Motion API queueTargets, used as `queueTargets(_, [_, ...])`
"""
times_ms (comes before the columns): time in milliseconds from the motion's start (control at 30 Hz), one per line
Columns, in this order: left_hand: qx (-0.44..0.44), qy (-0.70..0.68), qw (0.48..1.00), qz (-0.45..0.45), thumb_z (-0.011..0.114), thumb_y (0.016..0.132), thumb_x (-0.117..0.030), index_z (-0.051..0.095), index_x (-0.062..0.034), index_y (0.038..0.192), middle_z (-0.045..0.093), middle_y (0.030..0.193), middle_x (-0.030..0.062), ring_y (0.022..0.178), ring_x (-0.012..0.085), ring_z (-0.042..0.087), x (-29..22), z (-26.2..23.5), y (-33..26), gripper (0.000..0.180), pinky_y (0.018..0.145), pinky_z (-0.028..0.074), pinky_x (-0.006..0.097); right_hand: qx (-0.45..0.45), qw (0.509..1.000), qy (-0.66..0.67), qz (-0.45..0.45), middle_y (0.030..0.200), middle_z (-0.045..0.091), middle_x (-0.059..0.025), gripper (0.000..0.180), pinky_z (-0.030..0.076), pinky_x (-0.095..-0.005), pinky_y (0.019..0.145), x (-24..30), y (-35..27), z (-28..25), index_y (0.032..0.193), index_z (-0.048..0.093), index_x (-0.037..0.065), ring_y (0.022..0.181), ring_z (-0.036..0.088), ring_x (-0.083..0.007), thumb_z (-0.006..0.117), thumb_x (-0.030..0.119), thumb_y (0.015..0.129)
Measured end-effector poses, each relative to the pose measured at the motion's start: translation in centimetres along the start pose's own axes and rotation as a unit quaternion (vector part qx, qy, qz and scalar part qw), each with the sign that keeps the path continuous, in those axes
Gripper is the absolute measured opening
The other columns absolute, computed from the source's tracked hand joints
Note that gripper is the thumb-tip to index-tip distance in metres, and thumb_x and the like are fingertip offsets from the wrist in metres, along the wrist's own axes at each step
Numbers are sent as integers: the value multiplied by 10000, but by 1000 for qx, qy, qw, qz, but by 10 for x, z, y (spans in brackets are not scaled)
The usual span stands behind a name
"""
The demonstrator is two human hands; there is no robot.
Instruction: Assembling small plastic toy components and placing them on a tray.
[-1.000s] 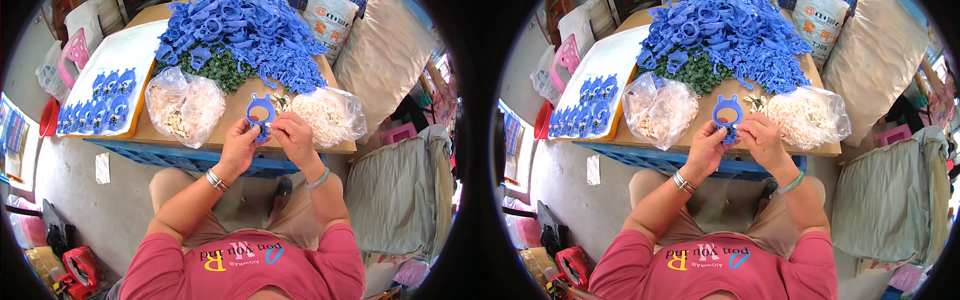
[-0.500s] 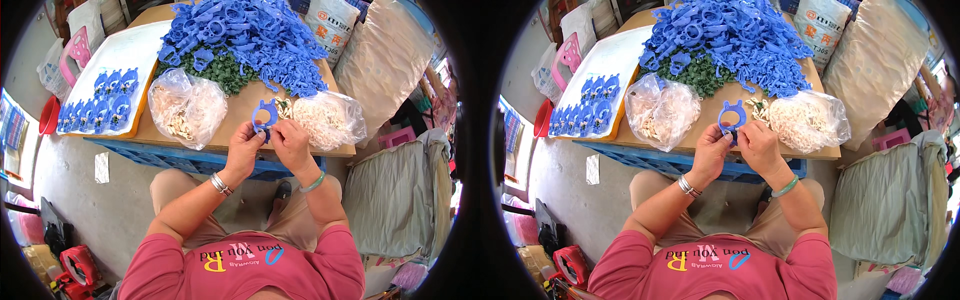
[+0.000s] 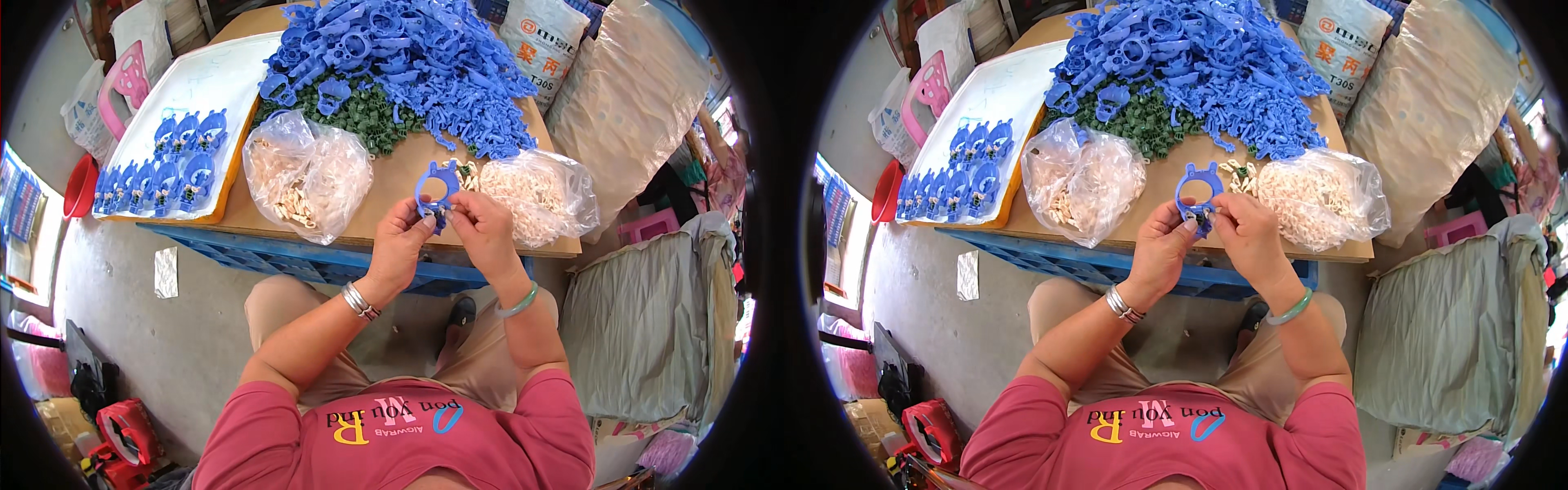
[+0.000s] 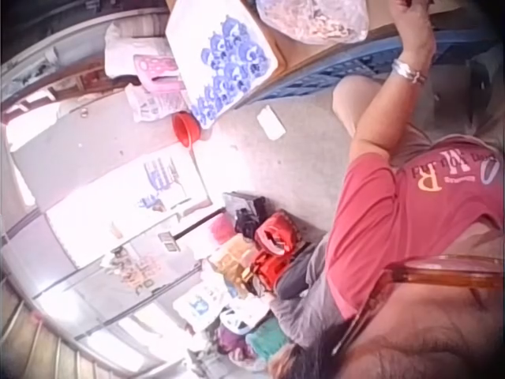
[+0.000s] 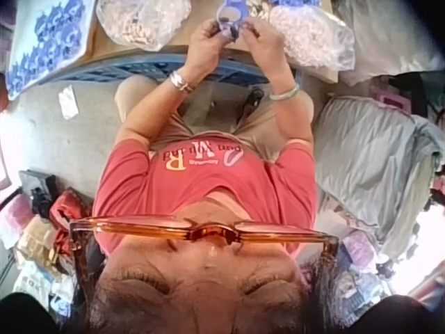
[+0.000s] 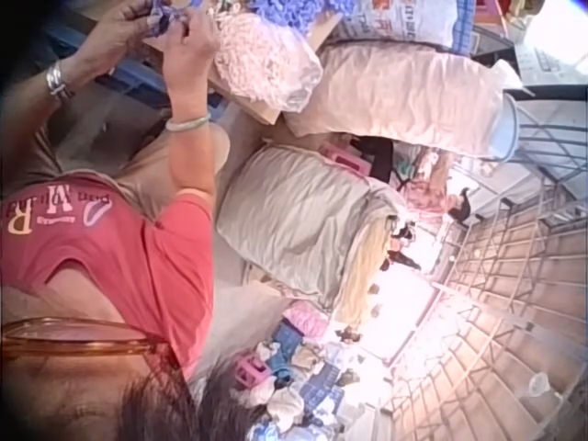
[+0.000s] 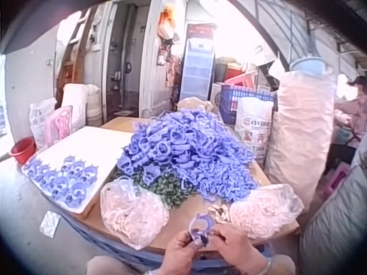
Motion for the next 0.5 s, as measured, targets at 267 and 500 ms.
queueTargets(267, [5,1,1000,-11,448,841,57,482,-28,1127,552,1040,66,949,129,537,-1,2,-2,301,855,446,289,3,983,172,65,680,513,-7,219,408,-183,511,-18,-1,3,926,527,-4,593,483,-39,594,-80,732])
queueTargets(500, [10,10,1000,-11,446,836,63,475,-23,1143,551,1055,67,967,130,532,-2,3,-2,320,861,442,289,0,985,165,56,675,505,-5,217,409,-176,509,-17,0,5,913,506,-2,585,476,-34,598,-77,732])
Point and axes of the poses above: each hand's wrist, its own y-axis towards the middle knuckle, its own z-axis out of the palm, x = y × z, the point moved 8 cm from there along y, towards the middle knuckle
